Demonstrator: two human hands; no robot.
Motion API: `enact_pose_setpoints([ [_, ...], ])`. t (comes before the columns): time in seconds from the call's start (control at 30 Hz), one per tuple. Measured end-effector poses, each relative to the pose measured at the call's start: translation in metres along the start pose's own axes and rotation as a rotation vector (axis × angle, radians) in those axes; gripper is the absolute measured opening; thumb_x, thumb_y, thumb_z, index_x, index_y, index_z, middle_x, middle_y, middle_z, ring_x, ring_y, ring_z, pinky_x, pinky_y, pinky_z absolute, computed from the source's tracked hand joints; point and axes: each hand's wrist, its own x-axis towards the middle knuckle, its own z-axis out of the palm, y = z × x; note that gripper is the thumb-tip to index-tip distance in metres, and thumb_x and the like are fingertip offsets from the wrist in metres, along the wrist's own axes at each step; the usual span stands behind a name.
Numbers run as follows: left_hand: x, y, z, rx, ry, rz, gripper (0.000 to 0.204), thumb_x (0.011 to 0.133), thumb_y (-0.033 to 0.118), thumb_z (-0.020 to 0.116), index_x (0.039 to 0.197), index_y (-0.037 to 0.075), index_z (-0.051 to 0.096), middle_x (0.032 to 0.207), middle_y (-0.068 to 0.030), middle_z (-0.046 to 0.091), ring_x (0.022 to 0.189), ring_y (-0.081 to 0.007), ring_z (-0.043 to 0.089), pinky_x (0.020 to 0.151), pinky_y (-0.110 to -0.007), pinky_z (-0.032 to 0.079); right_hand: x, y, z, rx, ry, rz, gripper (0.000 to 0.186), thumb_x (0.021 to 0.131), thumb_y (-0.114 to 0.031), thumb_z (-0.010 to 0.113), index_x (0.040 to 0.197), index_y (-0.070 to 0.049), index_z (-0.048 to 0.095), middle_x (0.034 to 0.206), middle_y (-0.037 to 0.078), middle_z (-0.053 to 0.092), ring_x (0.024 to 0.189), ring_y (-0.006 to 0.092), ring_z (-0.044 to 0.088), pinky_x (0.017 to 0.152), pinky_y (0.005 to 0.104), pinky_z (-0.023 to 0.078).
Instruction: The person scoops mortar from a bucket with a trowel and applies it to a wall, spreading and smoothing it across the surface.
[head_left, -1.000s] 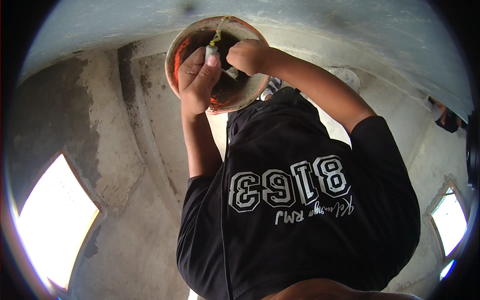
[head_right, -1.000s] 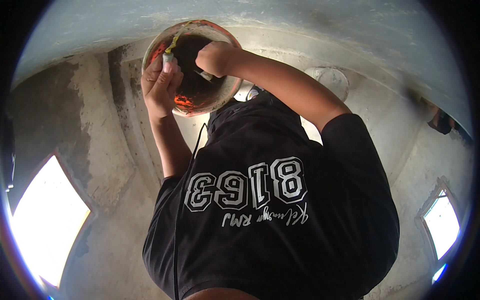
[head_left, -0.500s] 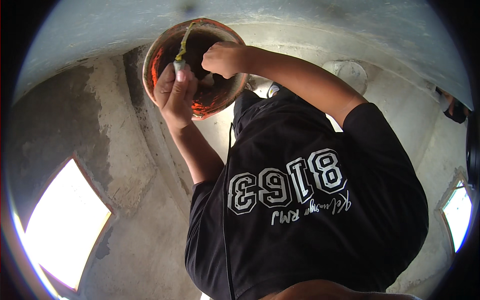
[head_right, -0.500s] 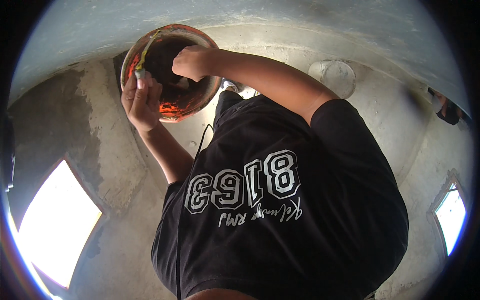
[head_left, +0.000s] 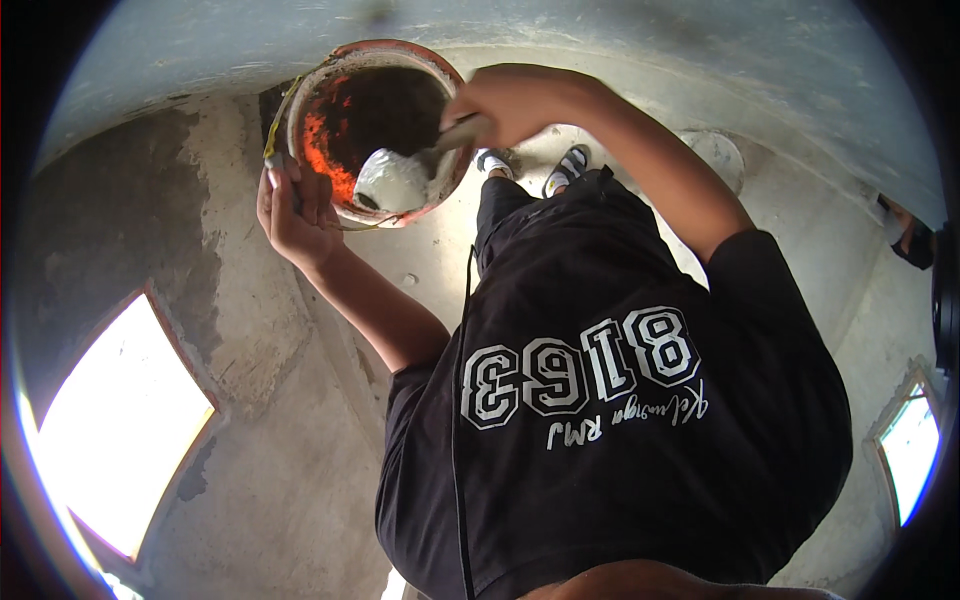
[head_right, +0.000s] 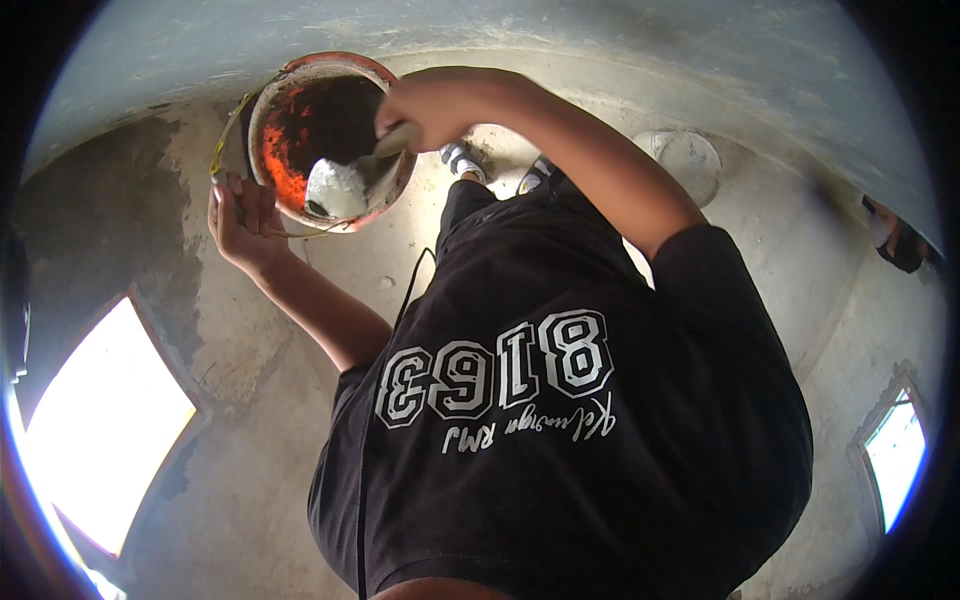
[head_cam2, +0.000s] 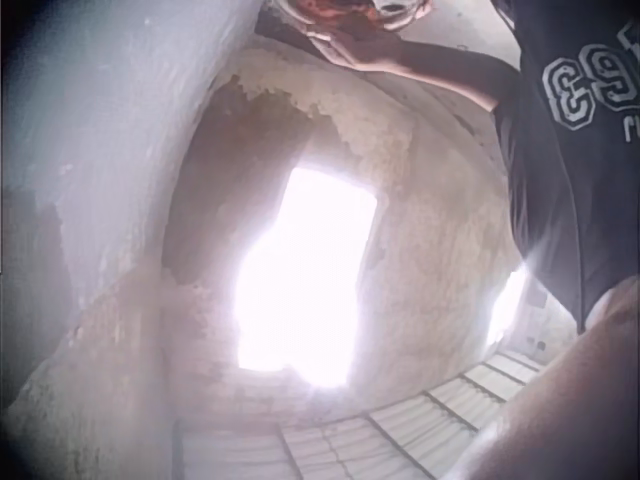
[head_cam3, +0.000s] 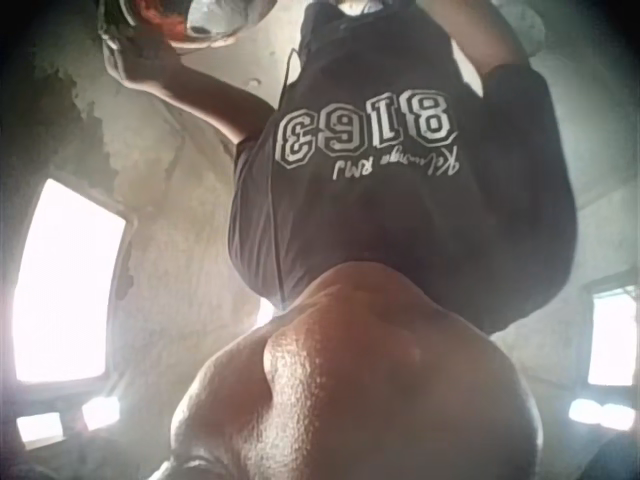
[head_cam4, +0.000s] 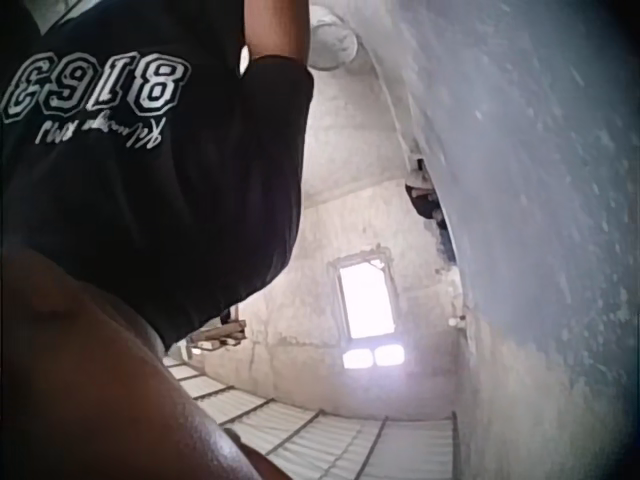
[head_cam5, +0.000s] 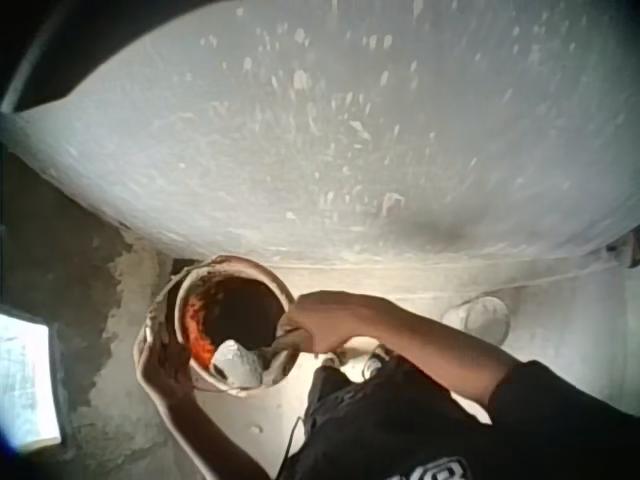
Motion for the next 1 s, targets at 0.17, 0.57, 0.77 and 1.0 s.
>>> enact_pose_setpoints([
  [0.17,-0.021,0.016,-0.034,-0.186,0.013,0.056,0.065,0.094,0.059,0.038,0.094,-0.004,0.054,0.055,0.003,0.035,0.042,-0.0064,0.023,0.046,-0.023,0.021,-0.098,0.002,-0.011,0.081,0.282,0.058,0.033,0.075,-0.011,0.074,0.105,0.0,0.066,0.087,0.015,0.069,0.075,0.027,0.065,0.072,0.0342,0.05],
  [0.57,0.027,-0.035,0.006,-0.39,-0.153,-0.125,0.061,0.099,0.052,0.035,0.11,-0.003,0.058,0.069,-0.0011,0.046,0.047,-0.0076,0.028,0.048,-0.024,0.026,-0.18,-0.004,0.057,0.926,1.094,0.25,0.028,0.091,-0.019,0.05,0.105,0.001,0.064,0.076,0.004,0.062,0.06,0.0109,0.056,0.055,0.028,0.046],
  [0.77,0.027,-0.034,0.008,-0.293,-0.38,-0.087,0.061,0.098,0.057,0.034,0.104,0.002,0.056,0.061,0.0035,0.039,0.044,-0.0049,0.026,0.043,-0.022,0.021,-0.196,-0.048,0.084,0.89,1.181,0.131,0.033,0.087,-0.023,0.042,0.095,0.003,0.061,0.064,0.006,0.053,0.054,0.014,0.051,0.054,0.0291,0.041],
  [1.0,0.04,-0.05,-0.002,-0.345,-0.619,-0.123,0.076,0.092,0.058,0.049,0.14,-0.001,0.043,0.066,0.0021,0.043,0.045,-0.0046,0.03,0.041,-0.022,0.023,-0.185,-0.087,0.082,0.678,1.605,0.048,0.025,0.093,-0.019,0.043,0.097,0.001,0.056,0.07,0.005,0.053,0.056,0.0136,0.051,0.054,0.0289,0.042],
])
